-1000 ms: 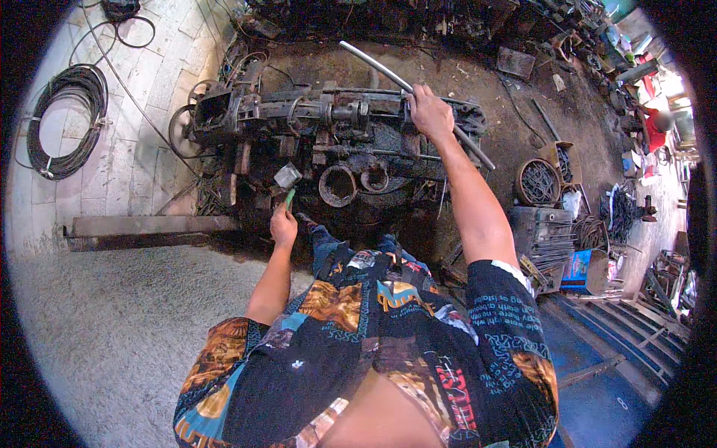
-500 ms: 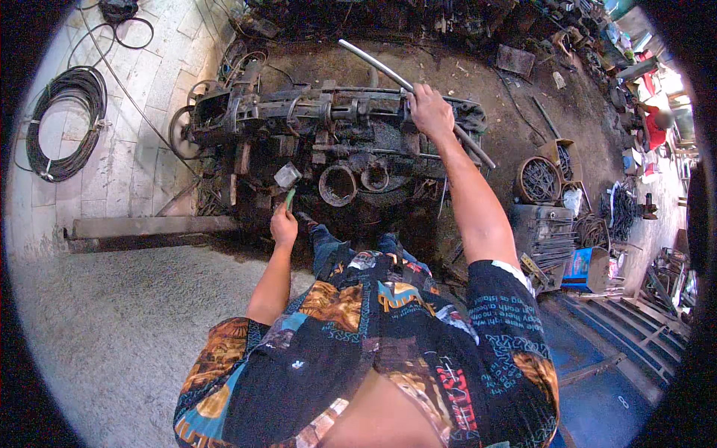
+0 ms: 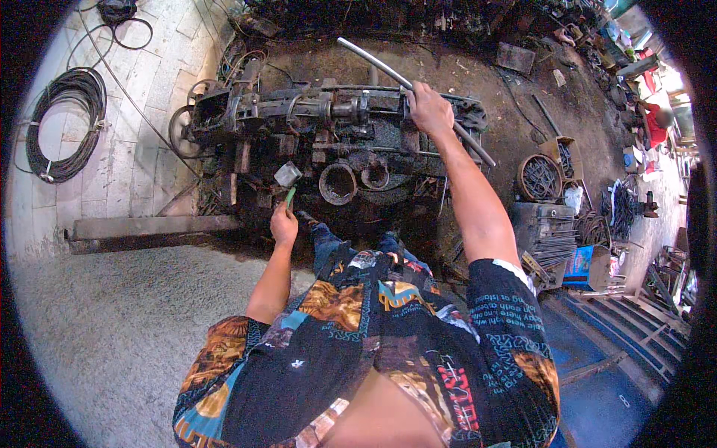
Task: Manually repairing or adjusting a mechanical assembly on a fabrication floor using metal rods and hand tools.
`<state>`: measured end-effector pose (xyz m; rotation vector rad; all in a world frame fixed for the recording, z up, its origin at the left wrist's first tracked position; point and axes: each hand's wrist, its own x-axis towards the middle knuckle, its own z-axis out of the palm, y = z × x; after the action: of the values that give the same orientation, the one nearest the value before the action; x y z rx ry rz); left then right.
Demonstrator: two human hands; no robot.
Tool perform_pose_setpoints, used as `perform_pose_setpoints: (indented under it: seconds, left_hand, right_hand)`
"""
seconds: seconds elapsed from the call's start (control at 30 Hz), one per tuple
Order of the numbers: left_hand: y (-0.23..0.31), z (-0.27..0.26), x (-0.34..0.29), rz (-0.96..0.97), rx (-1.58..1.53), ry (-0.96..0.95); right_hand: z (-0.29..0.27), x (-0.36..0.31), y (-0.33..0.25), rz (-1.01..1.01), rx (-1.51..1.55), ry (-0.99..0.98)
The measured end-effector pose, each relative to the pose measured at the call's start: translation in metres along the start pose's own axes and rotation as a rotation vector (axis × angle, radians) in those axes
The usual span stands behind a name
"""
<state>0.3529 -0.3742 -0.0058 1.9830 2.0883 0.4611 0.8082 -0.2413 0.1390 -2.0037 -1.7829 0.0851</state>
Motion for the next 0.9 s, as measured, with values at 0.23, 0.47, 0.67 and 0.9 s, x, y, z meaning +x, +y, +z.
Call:
perform_pose_setpoints:
  seconds: [0.23, 0.47, 0.67, 0.9]
  left_hand:
    - [0.007, -0.004, 0.000, -0.064, 0.019, -0.045]
    - [0.002, -0.004, 0.001, -0.059, 0.023, -0.051]
    - [0.008, -0.005, 0.001, -0.082, 0.004, -0.061]
    - [0.000, 0.000, 0.000, -0.018, 0.016, 0.002]
  right_hand:
    - [0.000, 0.001, 0.002, 0.031, 0.005, -0.058]
    - [-0.001, 0.003, -0.004, 0.035, -0.013, -0.080]
    - [0.002, 0.001, 0.000, 0.021, 0.010, -0.031]
    - [0.001, 0.003, 0.000, 0.027, 0.011, -0.064]
